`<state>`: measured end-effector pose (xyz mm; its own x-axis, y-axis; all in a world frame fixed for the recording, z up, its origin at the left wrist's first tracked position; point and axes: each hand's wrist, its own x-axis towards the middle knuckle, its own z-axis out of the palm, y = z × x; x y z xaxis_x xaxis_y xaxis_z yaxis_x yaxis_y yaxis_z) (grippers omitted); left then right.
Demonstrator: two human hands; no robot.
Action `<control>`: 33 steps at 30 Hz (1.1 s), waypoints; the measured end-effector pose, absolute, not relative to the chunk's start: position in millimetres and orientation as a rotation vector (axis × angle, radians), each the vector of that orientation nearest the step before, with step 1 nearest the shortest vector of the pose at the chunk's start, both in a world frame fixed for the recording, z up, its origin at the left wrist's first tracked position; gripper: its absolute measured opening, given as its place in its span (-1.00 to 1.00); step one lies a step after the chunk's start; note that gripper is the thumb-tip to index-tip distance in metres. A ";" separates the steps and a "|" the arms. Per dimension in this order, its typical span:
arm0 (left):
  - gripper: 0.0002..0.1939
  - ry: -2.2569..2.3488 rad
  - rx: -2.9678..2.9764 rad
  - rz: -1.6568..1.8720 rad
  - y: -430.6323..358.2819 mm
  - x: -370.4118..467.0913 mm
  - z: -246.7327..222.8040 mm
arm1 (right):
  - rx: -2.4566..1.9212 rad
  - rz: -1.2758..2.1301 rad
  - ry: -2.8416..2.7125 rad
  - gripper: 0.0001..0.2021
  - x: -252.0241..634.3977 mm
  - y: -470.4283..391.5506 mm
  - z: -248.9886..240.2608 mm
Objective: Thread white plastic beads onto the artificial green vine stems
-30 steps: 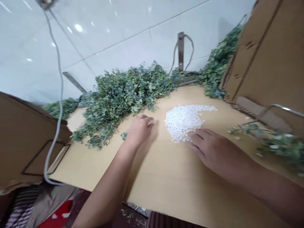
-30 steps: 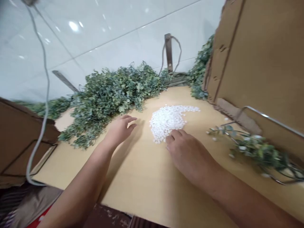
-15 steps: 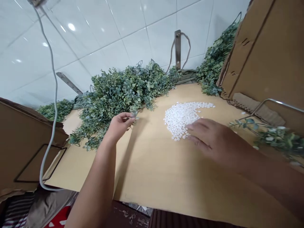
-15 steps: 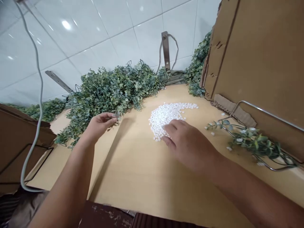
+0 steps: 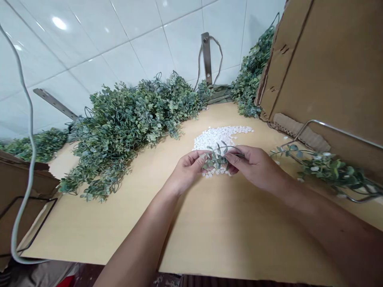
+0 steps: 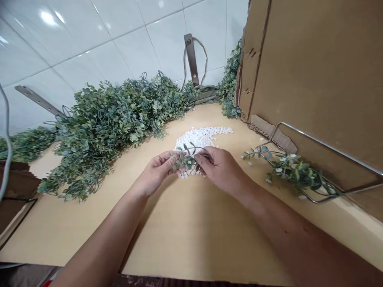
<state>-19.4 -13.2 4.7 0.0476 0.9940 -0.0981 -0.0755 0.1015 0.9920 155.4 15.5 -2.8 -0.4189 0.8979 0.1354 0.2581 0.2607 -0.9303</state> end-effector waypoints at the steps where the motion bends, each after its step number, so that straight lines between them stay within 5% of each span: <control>1: -0.66 1.167 1.078 1.132 -13.9 -20.5 5.2 | -1.058 1.208 -1.771 -0.76 154.9 15.6 -3.9; 5: -0.59 1.159 1.078 1.181 -16.1 -19.7 5.2 | -1.095 1.285 -1.585 -0.75 151.9 13.8 -4.9; 15: -0.85 1.248 1.100 1.258 -15.6 -17.4 6.3 | -1.016 1.309 -1.732 -0.72 155.3 14.1 -4.0; 23: -0.82 1.177 1.038 1.163 -20.8 -4.2 8.7 | -0.958 1.220 -1.909 -0.92 147.3 5.4 -3.3; 33: -0.87 1.217 1.190 1.128 -19.6 -12.4 8.0 | -0.966 1.148 -1.748 -0.66 154.7 7.7 5.0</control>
<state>-12.4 -19.6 8.0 0.0395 0.9973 -0.0627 0.0128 0.0623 0.9980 154.7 7.7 5.0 -0.3755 0.9015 0.2153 0.1612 0.2922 -0.9427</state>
